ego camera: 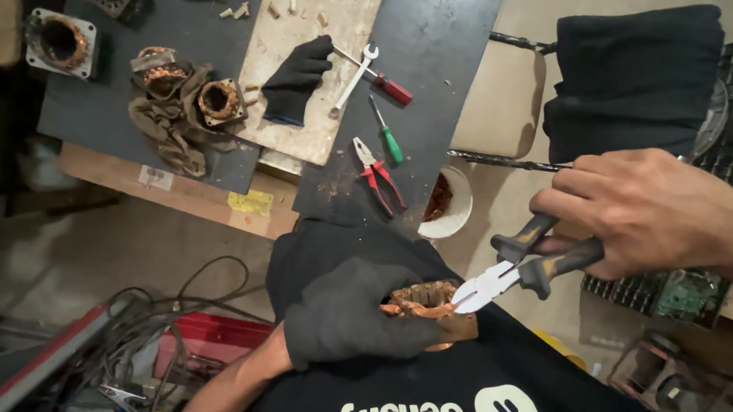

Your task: Dismantling motor stators to extract copper wire using pliers and prying tools

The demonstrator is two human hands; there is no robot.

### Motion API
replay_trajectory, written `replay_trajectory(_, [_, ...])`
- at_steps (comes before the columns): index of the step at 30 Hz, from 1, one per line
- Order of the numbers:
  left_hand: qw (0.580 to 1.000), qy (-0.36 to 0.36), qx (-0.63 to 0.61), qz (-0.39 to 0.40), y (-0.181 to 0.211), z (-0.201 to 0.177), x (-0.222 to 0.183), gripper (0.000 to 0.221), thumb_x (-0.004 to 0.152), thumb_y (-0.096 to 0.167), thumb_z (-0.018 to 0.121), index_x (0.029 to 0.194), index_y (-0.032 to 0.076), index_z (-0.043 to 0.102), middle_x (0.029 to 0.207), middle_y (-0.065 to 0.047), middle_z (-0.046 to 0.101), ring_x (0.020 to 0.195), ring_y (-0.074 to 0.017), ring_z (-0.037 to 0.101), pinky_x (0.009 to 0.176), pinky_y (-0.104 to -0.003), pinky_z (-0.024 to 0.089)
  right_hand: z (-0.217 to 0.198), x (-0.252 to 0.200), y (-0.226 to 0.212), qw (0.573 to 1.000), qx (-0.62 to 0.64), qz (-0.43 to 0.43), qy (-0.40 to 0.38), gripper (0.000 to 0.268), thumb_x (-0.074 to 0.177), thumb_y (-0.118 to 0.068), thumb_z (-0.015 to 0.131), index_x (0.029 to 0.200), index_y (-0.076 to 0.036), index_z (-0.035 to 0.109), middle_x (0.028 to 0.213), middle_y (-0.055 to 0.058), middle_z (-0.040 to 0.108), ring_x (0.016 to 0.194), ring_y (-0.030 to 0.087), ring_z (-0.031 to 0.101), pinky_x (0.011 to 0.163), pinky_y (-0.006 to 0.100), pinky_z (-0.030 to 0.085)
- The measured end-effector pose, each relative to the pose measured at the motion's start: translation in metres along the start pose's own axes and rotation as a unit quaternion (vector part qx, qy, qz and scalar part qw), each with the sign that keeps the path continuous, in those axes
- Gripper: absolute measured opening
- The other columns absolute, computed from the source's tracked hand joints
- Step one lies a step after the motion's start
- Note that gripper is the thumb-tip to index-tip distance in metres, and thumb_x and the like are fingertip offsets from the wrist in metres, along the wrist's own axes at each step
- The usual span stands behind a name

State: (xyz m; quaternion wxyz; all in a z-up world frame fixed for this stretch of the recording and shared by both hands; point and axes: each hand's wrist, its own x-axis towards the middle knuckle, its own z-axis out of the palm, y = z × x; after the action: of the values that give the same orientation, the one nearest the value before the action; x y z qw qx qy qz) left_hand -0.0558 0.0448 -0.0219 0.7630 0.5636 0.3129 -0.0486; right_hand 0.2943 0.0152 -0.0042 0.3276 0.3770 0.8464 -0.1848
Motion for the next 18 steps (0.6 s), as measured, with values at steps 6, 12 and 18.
replay_trajectory(6, [0.999, -0.015, -0.032, -0.034, 0.004, -0.005, 0.000, 0.051, 0.070, 0.042, 0.077, 0.118, 0.023, 0.080, 0.106, 0.011, 0.083, 0.091, 0.0036, 0.068, 0.079, -0.020, 0.052, -0.016, -0.011, 0.001, 0.997, 0.060, 0.038, 0.007, 0.067, 0.084, -0.077, 0.063, 0.118, -0.022, 0.045, 0.094, -0.006, 0.068, 0.071, 0.016, 0.073, 0.063, 0.034, 0.068])
replay_trajectory(12, [0.995, -0.043, 0.039, -0.086, 0.026, -0.007, 0.000, 0.035, 0.073, 0.046, 0.073, 0.101, 0.027, 0.082, 0.078, 0.012, 0.072, 0.076, 0.0022, 0.059, 0.072, -0.024, 0.047, 0.005, -0.028, 0.009, 0.996, 0.006, -0.084, -0.010, 0.050, 0.076, -0.056, 0.076, 0.117, -0.033, 0.059, 0.132, 0.001, 0.056, 0.099, 0.023, 0.068, 0.077, 0.042, 0.067])
replay_trajectory(18, [0.990, -0.072, 0.065, -0.106, 0.040, 0.002, 0.003, 0.036, 0.074, 0.054, 0.069, 0.097, 0.028, 0.081, 0.083, 0.015, 0.075, 0.082, 0.0054, 0.061, 0.075, -0.020, 0.047, 0.015, -0.032, 0.006, 0.993, 0.013, -0.117, 0.017, 0.062, 0.073, -0.061, 0.081, 0.123, -0.030, 0.062, 0.147, 0.007, 0.052, 0.121, 0.032, 0.059, 0.099, 0.058, 0.048])
